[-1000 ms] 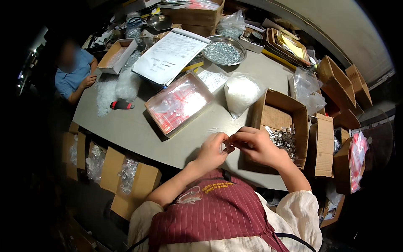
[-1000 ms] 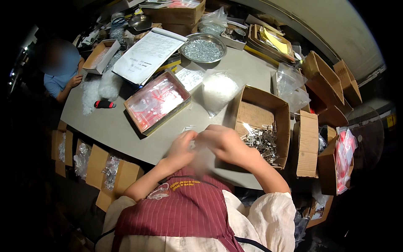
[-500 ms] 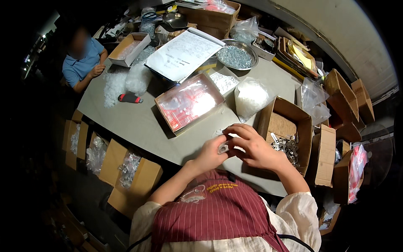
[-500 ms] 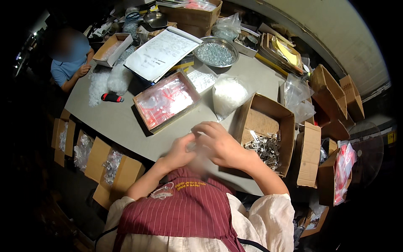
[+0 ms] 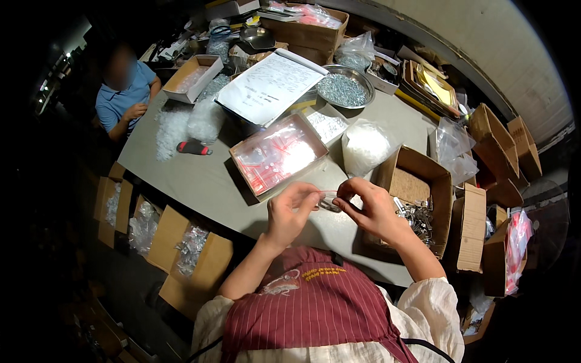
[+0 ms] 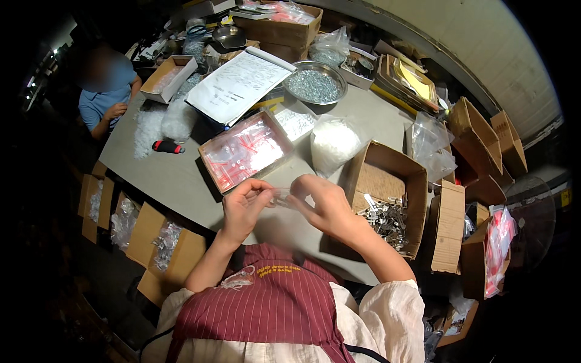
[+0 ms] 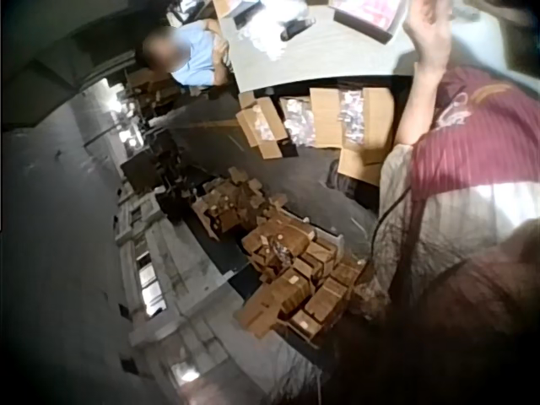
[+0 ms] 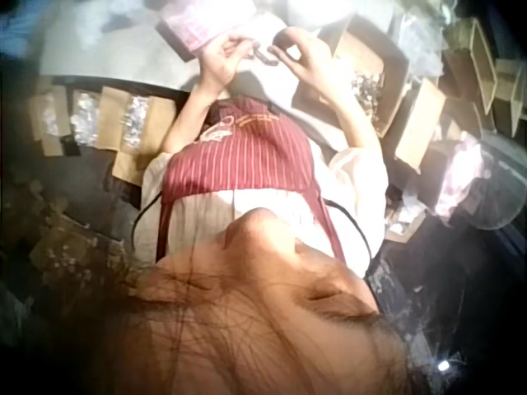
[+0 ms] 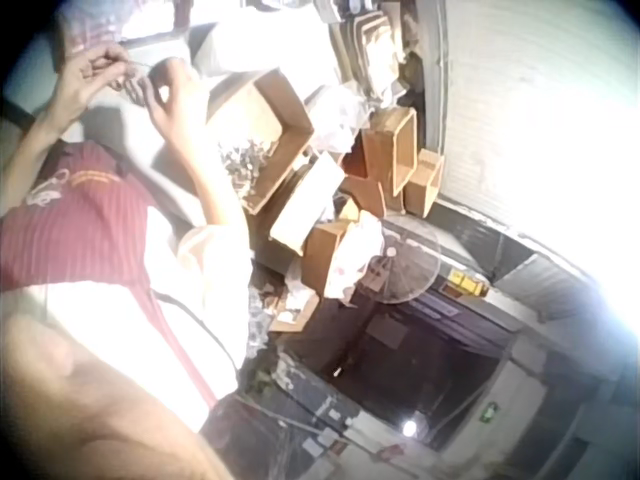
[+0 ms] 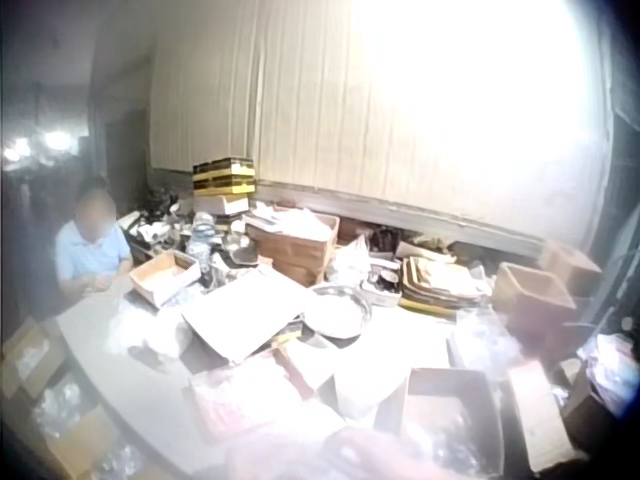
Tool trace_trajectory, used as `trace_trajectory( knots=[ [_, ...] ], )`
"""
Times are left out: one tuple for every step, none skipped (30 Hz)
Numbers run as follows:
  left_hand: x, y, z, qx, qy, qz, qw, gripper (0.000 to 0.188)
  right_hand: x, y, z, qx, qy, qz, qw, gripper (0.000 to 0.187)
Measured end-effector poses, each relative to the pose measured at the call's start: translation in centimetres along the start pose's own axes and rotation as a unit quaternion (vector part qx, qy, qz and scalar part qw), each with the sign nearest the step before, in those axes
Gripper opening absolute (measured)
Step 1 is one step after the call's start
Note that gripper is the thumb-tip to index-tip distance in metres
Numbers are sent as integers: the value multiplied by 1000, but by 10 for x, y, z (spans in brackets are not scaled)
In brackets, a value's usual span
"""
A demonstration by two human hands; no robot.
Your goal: The person picks small metal hardware pieces from a cardboard box and places them into clear plastic bags on the table. The person repeats this process, handling the hardware one at a time and occasionally adjusting the bags.
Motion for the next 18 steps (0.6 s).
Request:
trace_trajectory(
  knots=[
    [5, -1, 0, -1, -6, -33, 999, 11, 0, -2, 0, 5, -8, -16, 1000, 17],
    [10, -3, 0, -2, -13, -65, 998, 9, 0, -4, -1, 10, -17, -31, 999, 17],
    [20, -5, 0, -1, -46, -118, 992, 8, 0, -6, -3, 16, -25, -46, 998, 18],
    [29, -8, 1, 0, -80, -171, 982, 7, -1, -10, -4, 9, -22, -42, 999, 19],
    [37, -11, 2, 1, -114, -223, 968, 7, -1, -15, -6, 3, -18, -39, 999, 20],
    [38, -11, 2, -1, -116, -228, 967, 6, -1, -20, -8, -3, -13, -36, 999, 22],
    [38, -12, 3, -2, -119, -234, 965, 6, -2, -24, -9, -14, -7, -26, 1000, 20],
    [40, -12, 4, -2, -122, -239, 963, 6, -3, -28, -12, -26, 0, -18, 1000, 18],
    [41, -11, 4, 0, -125, -245, 961, 5, -4, -32, -14, -37, 8, -9, 999, 17],
    [43, -9, 5, 2, -128, -251, 960, 5, -6, -35, -17, -48, 16, 0, 999, 15],
    [43, -7, 6, 5, -130, -257, 958, 5, -8, -37, -18, -44, 15, -8, 999, 15],
    [42, -5, 6, 4, -128, -247, 961, 5, -9, -39, -20, -51, 17, 2, 999, 16],
    [41, -3, 6, 4, -125, -237, 963, 5, -8, -42, -22, -58, 19, 11, 998, 17],
    [40, 0, 7, 5, -121, -228, 966, 5, -9, -46, -23, -67, 22, 18, 997, 18],
    [41, 4, 7, 9, -119, -233, 965, 5, -9, -48, -26, -80, 9, 14, 997, 18],
    [43, 8, 6, 14, -117, -238, 964, 6, -9, -50, -29, -94, -3, 11, 996, 19],
    [45, 12, 5, 18, -116, -242, 963, 7, -9, -52, -32, -107, -15, 8, 994, 20],
    [43, 20, 5, 33, -97, -217, 971, 7, -10, -52, -33, -111, -12, 0, 994, 19]
  ],
)
Point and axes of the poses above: each hand's wrist, its own z-axis away from the middle knuckle, its own y-axis out of the back of the hand, x = y × z, the point moved 7 cm from there along -z, towards the middle knuckle, and after that the axes turned 14 degrees about z, right-handed, at the moved point
